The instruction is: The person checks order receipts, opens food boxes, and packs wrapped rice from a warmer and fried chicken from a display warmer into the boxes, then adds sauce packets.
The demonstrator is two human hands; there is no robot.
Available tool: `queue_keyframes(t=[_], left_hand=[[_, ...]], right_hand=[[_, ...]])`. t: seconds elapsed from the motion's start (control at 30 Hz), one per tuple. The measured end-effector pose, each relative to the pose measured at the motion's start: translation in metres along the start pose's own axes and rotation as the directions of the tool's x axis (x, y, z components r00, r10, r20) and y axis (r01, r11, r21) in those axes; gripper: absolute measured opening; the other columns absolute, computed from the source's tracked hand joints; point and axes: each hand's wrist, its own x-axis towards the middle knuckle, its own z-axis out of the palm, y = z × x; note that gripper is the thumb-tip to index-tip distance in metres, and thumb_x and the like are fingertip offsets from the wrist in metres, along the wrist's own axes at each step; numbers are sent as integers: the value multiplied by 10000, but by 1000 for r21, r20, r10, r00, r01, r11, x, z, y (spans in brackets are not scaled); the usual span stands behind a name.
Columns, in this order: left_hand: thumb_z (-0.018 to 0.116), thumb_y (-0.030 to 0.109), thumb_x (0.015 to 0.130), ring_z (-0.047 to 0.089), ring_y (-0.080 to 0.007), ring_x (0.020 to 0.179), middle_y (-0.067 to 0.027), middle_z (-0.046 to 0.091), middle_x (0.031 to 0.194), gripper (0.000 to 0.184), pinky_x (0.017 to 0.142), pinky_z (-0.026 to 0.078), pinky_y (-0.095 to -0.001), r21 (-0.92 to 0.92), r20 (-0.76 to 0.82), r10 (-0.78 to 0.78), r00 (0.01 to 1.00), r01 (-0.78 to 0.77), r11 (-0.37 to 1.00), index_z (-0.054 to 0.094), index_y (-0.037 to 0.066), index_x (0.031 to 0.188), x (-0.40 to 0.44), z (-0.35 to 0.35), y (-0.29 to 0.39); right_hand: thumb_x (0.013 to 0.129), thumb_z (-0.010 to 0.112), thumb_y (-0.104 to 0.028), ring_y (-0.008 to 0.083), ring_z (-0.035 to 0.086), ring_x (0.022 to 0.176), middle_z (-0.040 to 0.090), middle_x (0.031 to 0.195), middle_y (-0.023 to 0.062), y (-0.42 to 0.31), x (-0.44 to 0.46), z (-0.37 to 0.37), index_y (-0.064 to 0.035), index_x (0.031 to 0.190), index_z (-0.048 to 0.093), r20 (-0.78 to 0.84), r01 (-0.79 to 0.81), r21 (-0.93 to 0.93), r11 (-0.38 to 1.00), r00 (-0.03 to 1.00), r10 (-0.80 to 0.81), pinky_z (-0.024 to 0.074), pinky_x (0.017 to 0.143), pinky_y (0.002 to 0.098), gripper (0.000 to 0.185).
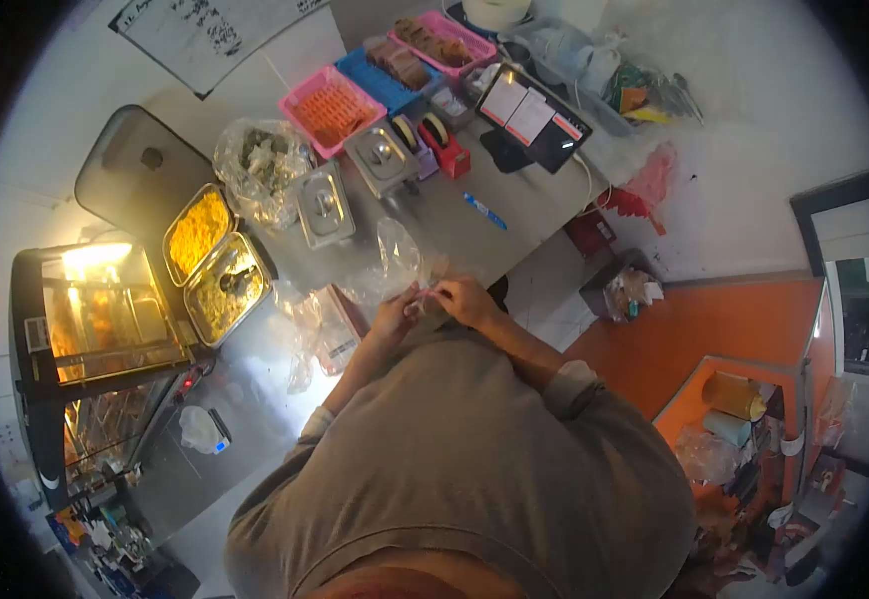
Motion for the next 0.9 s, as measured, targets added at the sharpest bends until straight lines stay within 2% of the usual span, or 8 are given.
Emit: queue_keyframes(t=[0.13,0.2,0.27,0.33,0.43,0.5,0.63,0.9], left_hand=[[692,272,875,492,-99,560,-13,572,729,217,514,414,-271,252,-85,109,990,-84,964,642,83,969,-13,14,13],[700,241,828,555,-171,597,-61,603,753,240,560,462,-314,825,170,594,786,-443,350,639,65,979,12,-23,-13],[665,201,815,611,-242,652,-105,638,807,254,594,491,-349,833,483,668,567,-534,-148,629,51,1016,20,-30,-10],[587,155,839,659,-314,725,-147,677,892,268,613,503,-378,713,615,639,461,-672,-202,611,39,1079,7,-13,7],[634,142,810,662,-338,739,-154,680,852,320,646,510,-405,758,497,740,454,-642,-115,592,20,1102,32,-21,12],[763,244,761,656,-319,710,-148,664,795,553,652,512,-391,848,265,751,605,-517,117,519,10,1199,32,-24,11],[798,239,778,626,-191,649,-102,657,751,613,641,506,-316,907,89,729,678,-358,222,465,-30,1216,-4,-8,18],[750,132,821,630,-171,647,-103,665,750,459,612,500,-306,858,-36,708,705,-342,383,501,36,1195,-21,-19,-9]], right_hand=[[854,602,-202,363,637,695,650,772,167,-11,8,-9,-12,850,609,90,76,-286,955,995,-52,507,636,453,190],[859,567,-289,387,633,734,640,782,178,-14,20,-13,-27,845,572,179,86,-415,906,984,-12,510,684,490,262],[866,561,-298,385,639,753,642,784,177,0,47,-26,-39,861,583,85,162,-416,895,987,-139,516,699,482,260],[876,555,-308,386,644,762,647,798,176,22,71,-26,-46,885,590,50,200,-426,882,979,-197,519,708,478,265],[895,544,-325,391,646,765,656,845,181,28,104,-39,-56,975,588,79,135,-423,896,991,-112,520,712,479,283],[907,539,-335,394,647,774,660,888,189,15,129,-97,-75,1092,580,111,7,-398,917,993,40,521,718,482,322],[892,558,-338,347,680,790,694,863,155,60,182,-169,-183,1477,305,-443,-566,-532,630,820,362,533,742,471,656],[840,608,-319,330,687,783,694,877,150,150,221,-171,-174,1490,272,-354,-405,-703,584,912,206,534,742,454,746]])
